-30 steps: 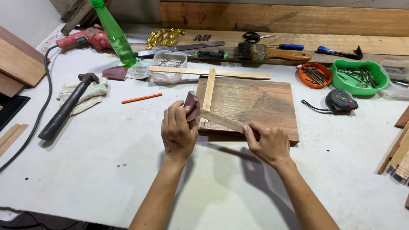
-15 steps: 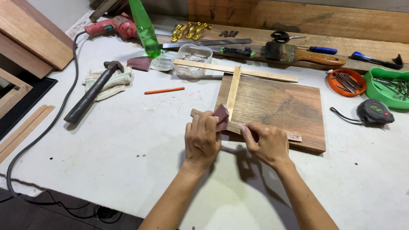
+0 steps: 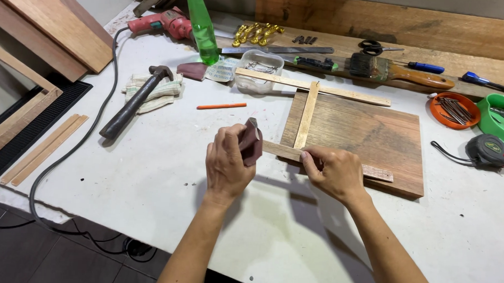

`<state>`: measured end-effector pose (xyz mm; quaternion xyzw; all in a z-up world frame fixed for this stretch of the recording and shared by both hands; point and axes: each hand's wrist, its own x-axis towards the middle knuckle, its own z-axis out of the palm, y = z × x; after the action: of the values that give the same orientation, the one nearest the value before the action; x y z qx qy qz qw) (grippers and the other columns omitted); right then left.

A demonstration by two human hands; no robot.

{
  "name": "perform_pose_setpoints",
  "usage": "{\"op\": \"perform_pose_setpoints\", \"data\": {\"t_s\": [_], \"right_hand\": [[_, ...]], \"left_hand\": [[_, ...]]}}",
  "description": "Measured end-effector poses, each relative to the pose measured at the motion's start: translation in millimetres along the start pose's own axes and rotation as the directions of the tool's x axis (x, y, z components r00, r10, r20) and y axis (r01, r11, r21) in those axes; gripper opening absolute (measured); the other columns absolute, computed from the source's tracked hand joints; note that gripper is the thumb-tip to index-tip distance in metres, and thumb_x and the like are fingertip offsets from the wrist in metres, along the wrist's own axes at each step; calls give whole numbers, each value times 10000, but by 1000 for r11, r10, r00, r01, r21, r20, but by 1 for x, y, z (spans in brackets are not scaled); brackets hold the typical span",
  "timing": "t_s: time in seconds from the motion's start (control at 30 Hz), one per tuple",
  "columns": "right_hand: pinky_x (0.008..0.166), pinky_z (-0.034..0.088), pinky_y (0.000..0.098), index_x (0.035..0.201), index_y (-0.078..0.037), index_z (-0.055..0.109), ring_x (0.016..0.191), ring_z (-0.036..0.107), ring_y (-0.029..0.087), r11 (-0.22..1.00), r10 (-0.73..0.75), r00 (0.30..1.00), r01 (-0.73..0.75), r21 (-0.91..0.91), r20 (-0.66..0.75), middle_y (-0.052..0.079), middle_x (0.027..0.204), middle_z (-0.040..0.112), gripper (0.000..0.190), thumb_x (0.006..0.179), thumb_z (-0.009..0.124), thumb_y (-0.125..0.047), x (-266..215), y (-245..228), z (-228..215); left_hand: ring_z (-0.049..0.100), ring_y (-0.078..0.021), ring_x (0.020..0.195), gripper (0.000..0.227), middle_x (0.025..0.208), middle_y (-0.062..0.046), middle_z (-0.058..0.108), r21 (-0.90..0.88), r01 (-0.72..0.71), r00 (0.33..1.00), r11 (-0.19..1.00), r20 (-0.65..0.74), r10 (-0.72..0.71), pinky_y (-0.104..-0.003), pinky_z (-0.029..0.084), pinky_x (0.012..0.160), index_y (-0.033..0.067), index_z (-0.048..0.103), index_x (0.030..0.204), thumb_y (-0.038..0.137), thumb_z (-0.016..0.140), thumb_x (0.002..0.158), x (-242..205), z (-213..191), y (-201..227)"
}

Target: Sanding and measuring wooden slats to assemble a frame.

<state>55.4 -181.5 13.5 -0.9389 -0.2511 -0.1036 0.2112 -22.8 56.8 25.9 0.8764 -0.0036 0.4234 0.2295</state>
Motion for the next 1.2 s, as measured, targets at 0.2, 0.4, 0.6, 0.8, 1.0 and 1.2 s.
{"op": "perform_pose_setpoints", "data": {"t_s": [0.2,0.4,0.6,0.8,1.0,1.2], "right_hand": [[440,477,285,863,-235,791,481,600,100,995,-96,993,98,-30,66,-42,605,697,278,905,634,-460,7,-23,3],[395,488,312,1014,-245,761,483,642,109,975,-210,976,205,81,59,-49,627,695,261,833,650,-398,13,-46,2],[489,512,347,1080,-195,660,499,650,143,965,-248,960,234,116,127,-29,609,677,303,813,702,-331,19,-70,6],[565,523,364,977,-193,714,695,640,169,885,-450,893,442,146,21,-23,726,635,194,795,756,-245,34,-104,14],[661,527,359,1067,-150,755,782,607,212,732,-619,774,631,258,-137,29,882,615,312,760,814,-149,54,-139,45],[713,488,389,1142,-167,765,808,589,230,672,-686,712,699,244,-150,19,901,636,394,754,831,-144,71,-189,71]], "left_hand": [[583,-275,964,577,1029,-79,572,47,-136,964,990,237,121,-410,448,813,66,603,1298,123,791,756,-4,-16,13],[594,-306,1134,468,1149,-116,622,45,-261,958,964,134,253,-428,409,960,89,620,1121,144,817,699,-11,-26,0],[619,-256,1091,459,1064,-81,650,21,-186,949,982,263,174,-427,436,972,72,628,1135,118,865,745,-24,-33,-27],[625,-253,1107,478,1090,-71,658,97,-136,970,986,213,113,-428,443,972,69,630,1155,99,862,738,-32,-57,-48],[615,-259,1095,485,1111,-70,658,185,-5,984,983,175,-28,-448,442,960,71,630,1142,52,851,710,-38,-95,-64],[618,-251,1083,489,1112,-58,664,319,74,988,945,104,-113,-442,442,951,72,640,1151,44,838,704,-52,-124,-97]]}}
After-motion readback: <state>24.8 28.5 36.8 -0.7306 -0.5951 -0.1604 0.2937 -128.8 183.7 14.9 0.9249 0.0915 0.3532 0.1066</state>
